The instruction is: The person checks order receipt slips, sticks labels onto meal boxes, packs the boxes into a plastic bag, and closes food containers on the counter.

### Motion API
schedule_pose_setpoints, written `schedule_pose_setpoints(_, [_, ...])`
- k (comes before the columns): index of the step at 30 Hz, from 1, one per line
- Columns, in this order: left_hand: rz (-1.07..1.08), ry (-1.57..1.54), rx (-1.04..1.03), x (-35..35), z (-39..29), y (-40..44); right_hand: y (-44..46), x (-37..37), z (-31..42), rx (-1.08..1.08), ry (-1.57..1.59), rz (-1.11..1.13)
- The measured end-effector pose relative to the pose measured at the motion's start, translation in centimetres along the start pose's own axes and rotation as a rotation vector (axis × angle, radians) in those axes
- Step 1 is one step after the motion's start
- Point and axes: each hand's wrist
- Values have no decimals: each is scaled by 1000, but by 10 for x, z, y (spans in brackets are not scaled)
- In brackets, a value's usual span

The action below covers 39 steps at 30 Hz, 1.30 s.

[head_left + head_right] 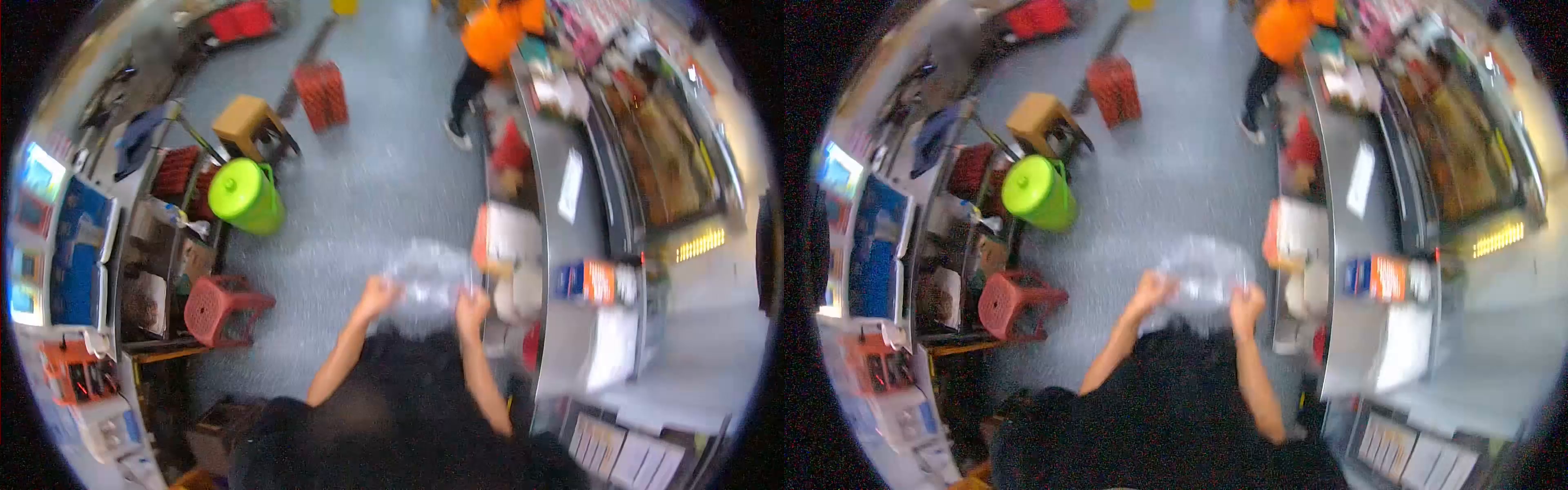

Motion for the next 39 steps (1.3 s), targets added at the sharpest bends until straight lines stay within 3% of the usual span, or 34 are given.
schedule_pose_setpoints(2, [-46,-61,-135,-9,38,22,-2,6,6,-120,152,-17])
schedule_pose_setpoints(3, [-116,158,-122,-8,18,19,4,5,-16,-161,139,67])
schedule_pose_setpoints(5, [-198,229,-104,-1,-8,9,11,16,6,-422,755,163])
schedule_pose_setpoints(7, [-198,241,-192,3,12,26,17,23,-2,-495,1071,396])
schedule_pose_setpoints(8, [-107,183,-175,3,10,27,19,31,12,-566,1028,518])
schedule_pose_setpoints(11, [115,72,-84,-11,-17,20,11,21,29,-611,922,573])
schedule_pose_setpoints(13, [213,88,33,-22,-41,11,3,7,23,-530,878,621])
schedule_pose_setpoints(16, [197,-52,-110,-35,-42,8,-13,-6,39,-463,762,563])
schedule_pose_setpoints(19, [135,-190,-50,-35,-64,-8,-16,-4,55,-453,859,328])
schedule_pose_setpoints(22, [83,-251,-79,-33,-36,1,-13,2,48,-398,923,245])
schedule_pose_setpoints(25, [-104,154,-167,-23,-16,5,-7,16,64,-400,968,101])
schedule_pose_setpoints(28, [-360,277,-283,-17,-5,12,-8,15,63,-330,1010,12])
schedule_pose_setpoints(32, [-437,77,-316,-20,-4,16,2,20,59,-306,1047,-151])
schedule_pose_setpoints(34, [-448,-152,-242,-26,-16,18,6,26,57,-311,907,-51])
schedule_pose_setpoints(37, [-157,-508,-63,-26,-33,8,2,24,44,-300,759,104])
schedule_pose_setpoints(39, [70,-517,33,-32,-29,-3,-4,22,41,-259,649,192])
Point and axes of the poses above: each hand's wrist, its own y-axis towards the middle knuckle, its own x-axis out of the back of the hand, z = x × y, and after that the axes turned 10 degrees about z, right-handed
